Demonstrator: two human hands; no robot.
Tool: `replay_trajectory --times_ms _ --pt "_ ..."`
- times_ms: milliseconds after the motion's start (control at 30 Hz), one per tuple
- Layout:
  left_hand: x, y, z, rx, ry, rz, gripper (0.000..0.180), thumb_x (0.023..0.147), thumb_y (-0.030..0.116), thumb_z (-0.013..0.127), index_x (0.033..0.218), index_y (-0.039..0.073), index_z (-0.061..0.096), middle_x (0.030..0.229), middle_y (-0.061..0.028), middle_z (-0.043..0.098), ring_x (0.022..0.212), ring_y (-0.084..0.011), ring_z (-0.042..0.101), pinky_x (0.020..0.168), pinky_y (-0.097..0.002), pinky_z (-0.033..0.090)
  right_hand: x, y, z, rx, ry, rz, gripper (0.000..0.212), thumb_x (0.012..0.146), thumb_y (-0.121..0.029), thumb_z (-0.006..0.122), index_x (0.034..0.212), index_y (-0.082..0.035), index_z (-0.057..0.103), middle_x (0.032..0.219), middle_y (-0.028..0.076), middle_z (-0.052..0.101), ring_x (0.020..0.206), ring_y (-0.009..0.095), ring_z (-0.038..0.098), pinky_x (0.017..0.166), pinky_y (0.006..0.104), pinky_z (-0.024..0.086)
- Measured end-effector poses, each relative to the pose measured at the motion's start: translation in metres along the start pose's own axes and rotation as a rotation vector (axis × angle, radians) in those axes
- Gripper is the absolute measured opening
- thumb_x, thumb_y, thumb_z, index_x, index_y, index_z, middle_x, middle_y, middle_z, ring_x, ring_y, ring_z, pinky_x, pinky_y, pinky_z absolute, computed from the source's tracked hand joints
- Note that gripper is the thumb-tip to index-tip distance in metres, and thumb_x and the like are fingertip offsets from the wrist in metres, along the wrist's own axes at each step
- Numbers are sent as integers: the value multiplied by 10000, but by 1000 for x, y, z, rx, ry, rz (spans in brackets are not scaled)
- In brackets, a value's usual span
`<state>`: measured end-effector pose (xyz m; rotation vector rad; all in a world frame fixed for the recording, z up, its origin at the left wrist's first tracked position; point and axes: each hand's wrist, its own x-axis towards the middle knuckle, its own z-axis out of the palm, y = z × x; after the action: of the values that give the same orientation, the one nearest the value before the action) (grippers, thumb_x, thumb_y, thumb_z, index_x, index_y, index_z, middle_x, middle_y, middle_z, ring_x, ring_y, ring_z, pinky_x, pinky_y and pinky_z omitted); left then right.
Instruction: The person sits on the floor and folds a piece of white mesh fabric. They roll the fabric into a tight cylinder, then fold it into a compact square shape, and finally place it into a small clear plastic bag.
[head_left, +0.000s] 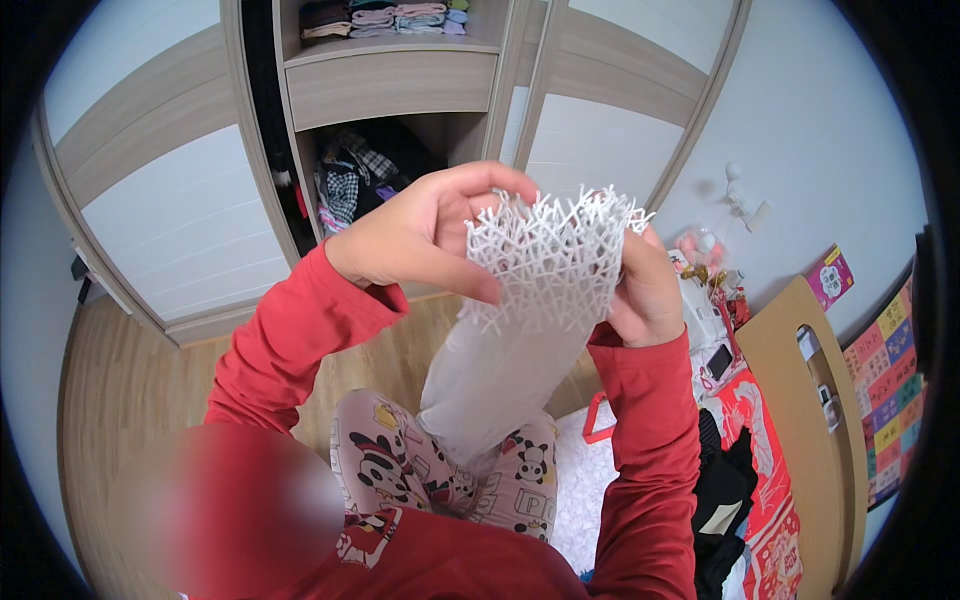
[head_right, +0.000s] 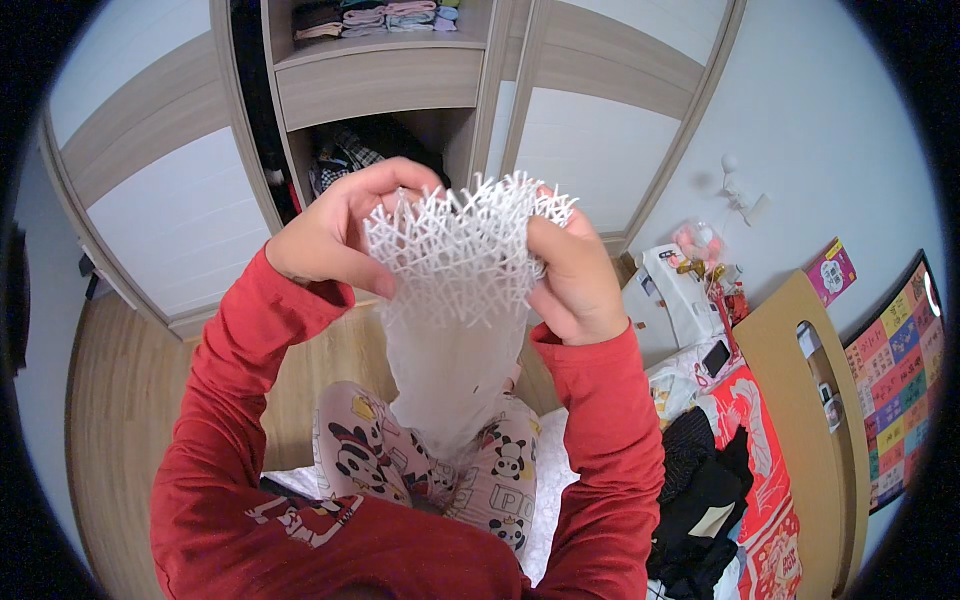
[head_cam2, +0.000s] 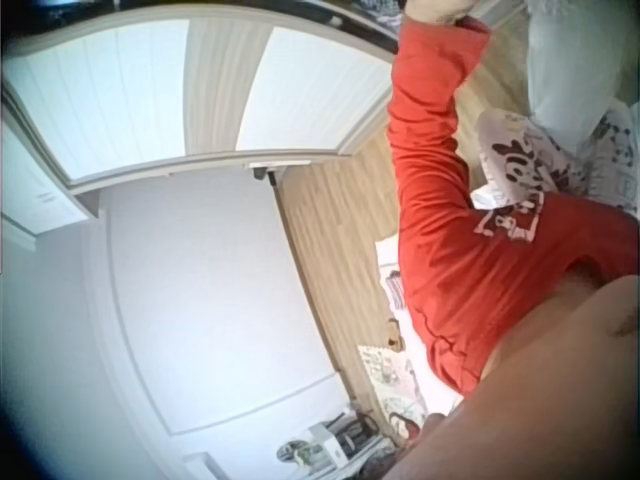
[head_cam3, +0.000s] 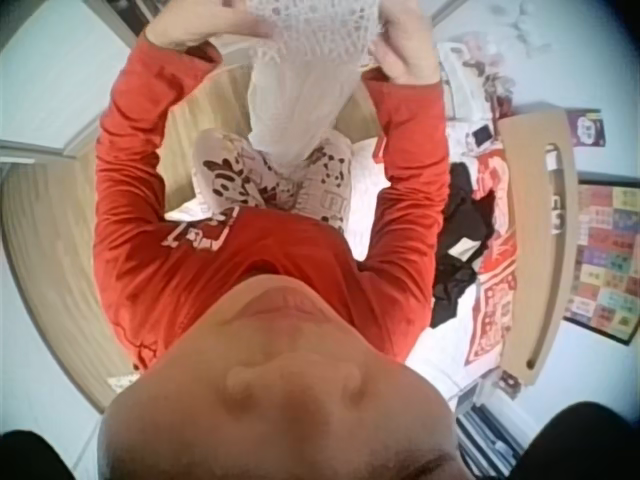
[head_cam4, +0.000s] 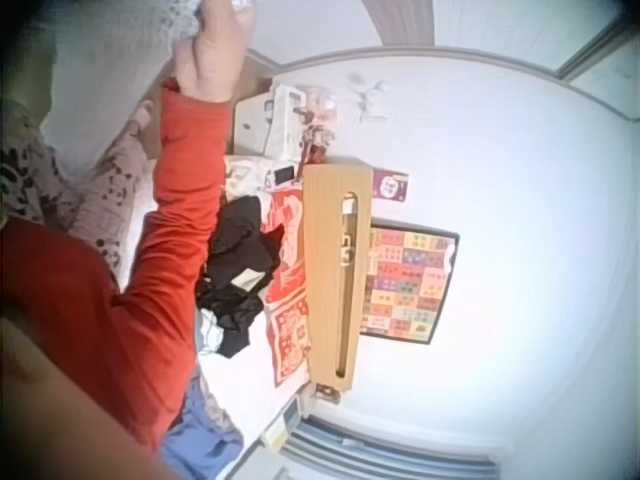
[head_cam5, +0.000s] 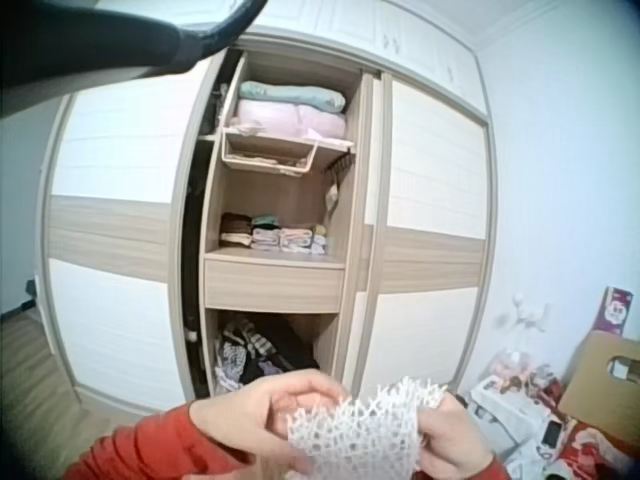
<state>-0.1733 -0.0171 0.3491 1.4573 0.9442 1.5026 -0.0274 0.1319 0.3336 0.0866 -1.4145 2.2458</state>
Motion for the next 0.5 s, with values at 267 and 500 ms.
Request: replay_trajectory --times_ms 267,500 --pt "-5 -26 -30 -197 59 86 208 704 20 669 804 46 488 798 -5 559 656 -74 544 584 -182 446 3 10 -9 109 -101 -11 191 839 -79 443 964 17 552 905 98 608 800 167 594 725 297 481" --pt "-2 -18 -25 -84 102 72 236 725 45 659 906 66 508 831 -17 535 665 -35 470 579 -160 385 6 10 -26 335 -140 112 234 862 -152 445 988 11 553 938 110 608 834 207 598 770 339 482"
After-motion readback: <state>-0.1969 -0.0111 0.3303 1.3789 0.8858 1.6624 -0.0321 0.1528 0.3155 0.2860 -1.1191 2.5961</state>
